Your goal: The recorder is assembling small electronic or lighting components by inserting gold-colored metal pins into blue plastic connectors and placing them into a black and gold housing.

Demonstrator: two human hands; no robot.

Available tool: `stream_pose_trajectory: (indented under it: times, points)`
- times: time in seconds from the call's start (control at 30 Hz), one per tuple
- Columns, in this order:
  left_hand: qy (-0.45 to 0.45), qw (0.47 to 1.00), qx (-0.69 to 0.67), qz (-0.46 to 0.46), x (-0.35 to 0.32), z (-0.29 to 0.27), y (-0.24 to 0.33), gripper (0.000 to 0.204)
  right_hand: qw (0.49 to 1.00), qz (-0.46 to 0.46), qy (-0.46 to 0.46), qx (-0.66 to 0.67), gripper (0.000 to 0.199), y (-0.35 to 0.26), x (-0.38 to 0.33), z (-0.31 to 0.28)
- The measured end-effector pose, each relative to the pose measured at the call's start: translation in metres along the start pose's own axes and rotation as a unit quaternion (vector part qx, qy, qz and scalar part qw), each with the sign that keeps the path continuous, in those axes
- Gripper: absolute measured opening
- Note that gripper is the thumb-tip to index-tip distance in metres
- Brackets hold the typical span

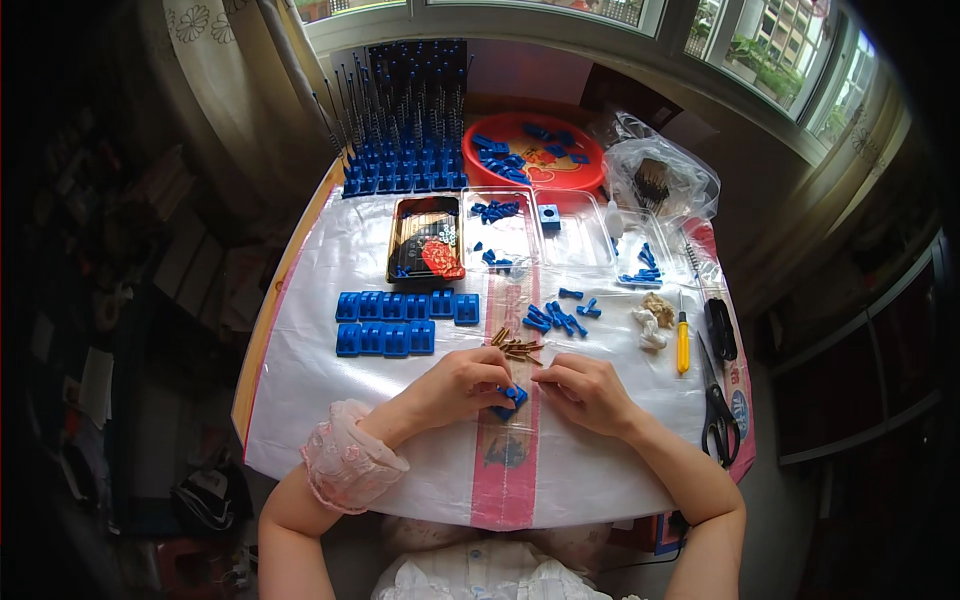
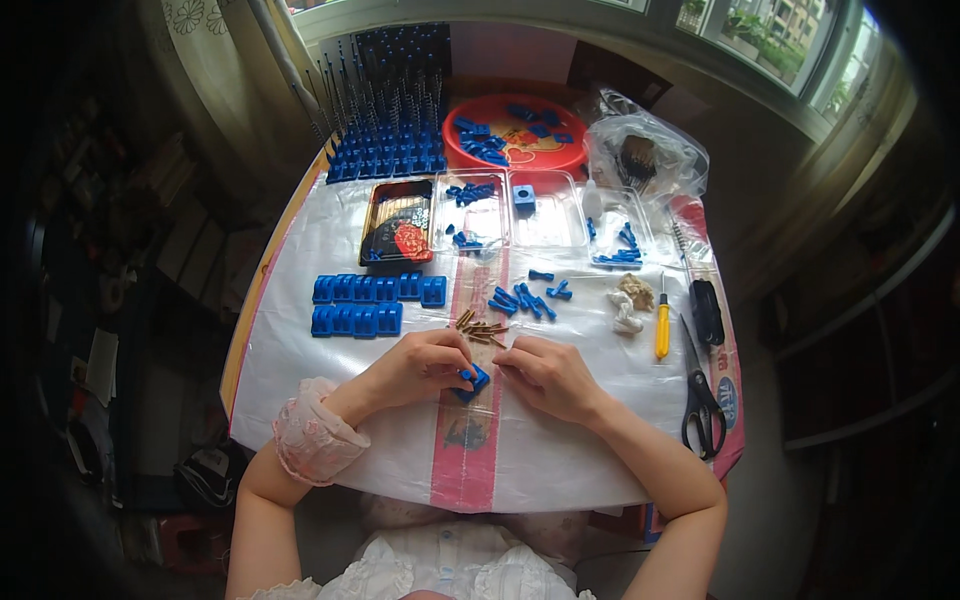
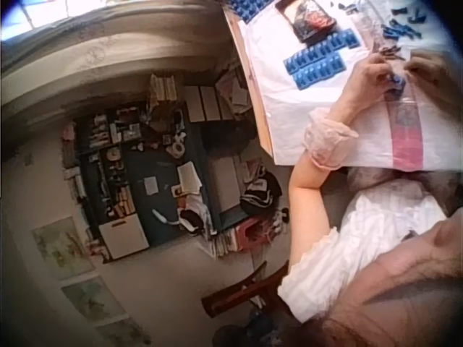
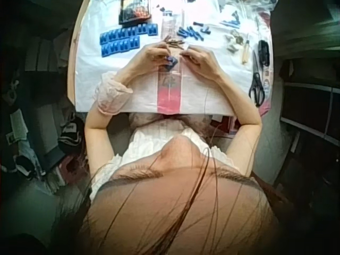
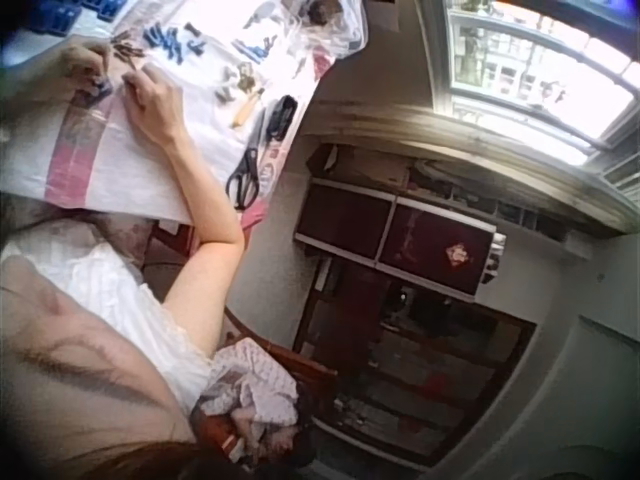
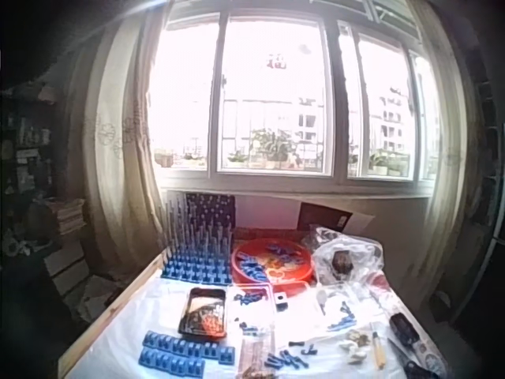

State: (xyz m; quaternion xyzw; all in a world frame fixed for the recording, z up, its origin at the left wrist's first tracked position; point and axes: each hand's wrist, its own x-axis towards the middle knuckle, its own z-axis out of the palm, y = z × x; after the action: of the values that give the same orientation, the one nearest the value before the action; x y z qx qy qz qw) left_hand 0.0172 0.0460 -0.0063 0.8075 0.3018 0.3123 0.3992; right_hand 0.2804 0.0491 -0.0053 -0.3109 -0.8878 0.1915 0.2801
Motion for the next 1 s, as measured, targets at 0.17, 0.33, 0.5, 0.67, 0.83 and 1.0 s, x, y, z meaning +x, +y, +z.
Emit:
stream_pose_trajectory:
  times: [0.17, 0.33, 0.5, 0.67, 0.83, 1.0]
  points:
    - [0.011, 1.000, -0.026, 0.001, 0.001, 0.002, -0.006, 0.015, 1.000, 0.001, -0.002, -0.001, 0.017, -0.001, 0.000, 0.000]
    - [0.007, 0.999, -0.032, -0.001, 0.000, 0.000, -0.010, 0.017, 1.000, -0.004, -0.002, -0.002, 0.019, -0.001, 0.001, 0.000]
    - [-0.011, 1.000, -0.020, 0.006, 0.002, -0.004, -0.009, 0.021, 1.000, -0.007, 0.018, 0.001, 0.025, 0.002, -0.003, 0.000]
    - [-0.027, 0.999, -0.030, 0.018, 0.000, -0.004, -0.008, 0.022, 0.998, -0.058, 0.029, 0.006, 0.034, -0.009, 0.002, 0.001]
    - [-0.023, 0.999, -0.023, 0.017, 0.000, 0.000, -0.006, 0.022, 0.996, -0.084, 0.013, 0.003, 0.033, -0.014, 0.003, 0.003]
    - [-0.027, 0.999, -0.028, 0.009, 0.000, 0.006, 0.000, 0.022, 0.997, -0.072, 0.006, 0.031, 0.029, -0.016, 0.001, 0.007]
